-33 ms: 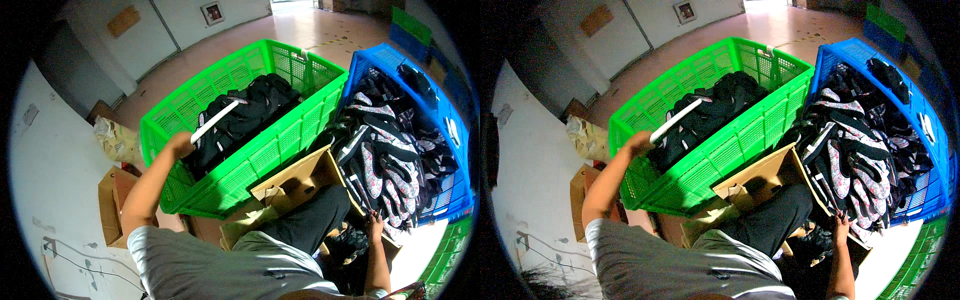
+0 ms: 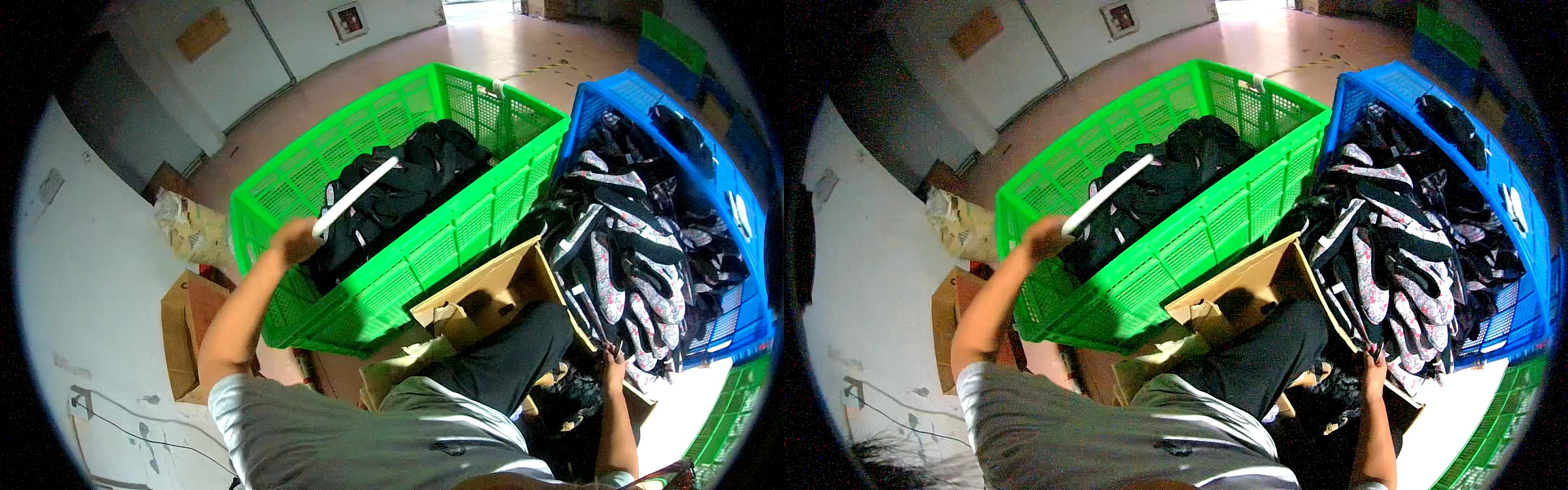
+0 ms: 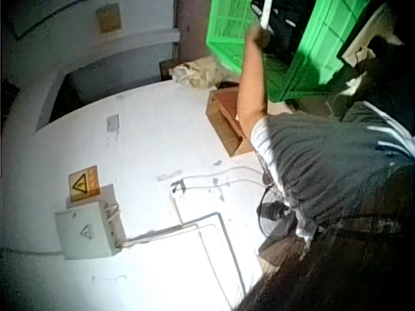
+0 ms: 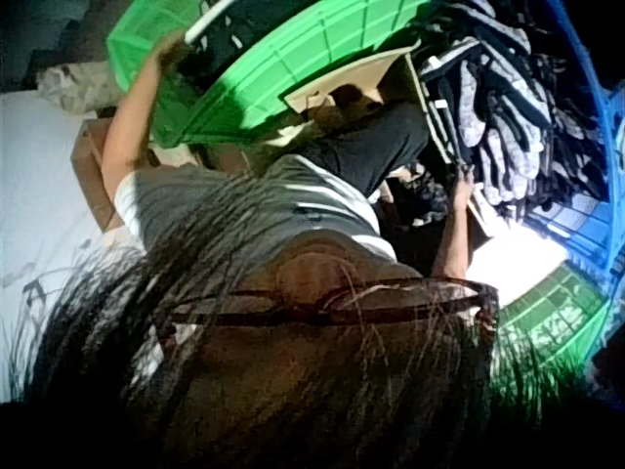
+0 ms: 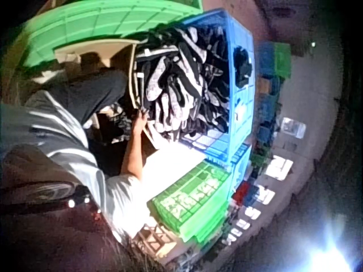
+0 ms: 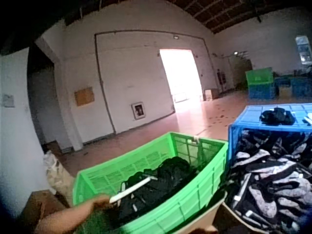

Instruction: The person sits on the floor and inspects a series of black and patterned slippers one by one. They pick up each slipper, turn it over to check the sole and interior, and then place it into a green crate. The person occasionally pauses to interact with a device on a nearby table.

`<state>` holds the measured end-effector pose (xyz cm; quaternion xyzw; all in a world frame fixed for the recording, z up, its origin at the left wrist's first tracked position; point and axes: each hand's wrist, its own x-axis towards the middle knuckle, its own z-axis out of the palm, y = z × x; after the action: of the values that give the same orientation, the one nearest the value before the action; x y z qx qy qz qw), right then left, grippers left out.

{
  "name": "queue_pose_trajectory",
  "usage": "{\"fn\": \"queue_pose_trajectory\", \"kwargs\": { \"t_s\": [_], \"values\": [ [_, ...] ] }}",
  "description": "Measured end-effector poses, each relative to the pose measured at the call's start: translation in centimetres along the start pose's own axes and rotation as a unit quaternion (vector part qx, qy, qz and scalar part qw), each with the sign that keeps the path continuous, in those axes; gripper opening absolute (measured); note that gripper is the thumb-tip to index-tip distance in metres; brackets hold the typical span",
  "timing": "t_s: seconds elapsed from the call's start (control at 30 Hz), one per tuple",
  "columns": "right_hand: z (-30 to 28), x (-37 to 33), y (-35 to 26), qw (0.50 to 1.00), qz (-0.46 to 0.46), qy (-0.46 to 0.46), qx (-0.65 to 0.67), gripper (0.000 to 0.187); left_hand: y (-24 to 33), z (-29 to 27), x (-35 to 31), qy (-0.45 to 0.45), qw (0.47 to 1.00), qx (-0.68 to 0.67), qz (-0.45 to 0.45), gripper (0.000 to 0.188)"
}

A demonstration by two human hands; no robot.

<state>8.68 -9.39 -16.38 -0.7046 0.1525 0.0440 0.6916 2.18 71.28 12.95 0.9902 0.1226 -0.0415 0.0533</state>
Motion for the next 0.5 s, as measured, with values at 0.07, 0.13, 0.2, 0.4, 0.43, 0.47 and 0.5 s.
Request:
{"fn": "queue_pose_trajectory", "kwargs": {
  "t_s": [0.07,0.13,0.2,0.4,0.43,0.47,0.5],
  "values": [
    [-1.6,1.4,2.2,1.0,-0.007,0.0,0.008,0.013,4.6,0.9,-2.0,0.092,0.991,-0.089,0.022,0.029],
    [-3.2,2.5,3.3,0.999,-0.008,-0.034,0.034,0.013,8.8,3.6,-4.5,0.151,0.974,-0.156,0.064,0.033],
    [0.7,0.0,0.3,0.999,0.033,-0.013,0.029,0.013,13.4,5.4,-8.3,0.143,0.981,-0.11,0.067,0.037],
    [1.6,-1.3,-2.2,0.998,0.042,-0.022,-0.03,0.015,22.5,16.1,-8.9,0.123,0.923,-0.348,0.108,0.055],
    [0.9,-1.1,-1.8,0.999,0.02,-0.006,-0.031,0.015,24.5,17.7,-7.9,0.061,0.933,-0.346,0.073,0.055],
    [0.2,-0.8,-0.7,0.999,-0.001,0.007,-0.031,0.015,26.2,19.0,-7.1,-0.001,0.94,-0.34,0.038,0.055],
    [-0.6,-0.2,0.1,0.999,-0.026,0.019,-0.032,0.015,27.4,21.7,-6.4,0.0,0.94,-0.337,0.062,0.056]
  ]
}}
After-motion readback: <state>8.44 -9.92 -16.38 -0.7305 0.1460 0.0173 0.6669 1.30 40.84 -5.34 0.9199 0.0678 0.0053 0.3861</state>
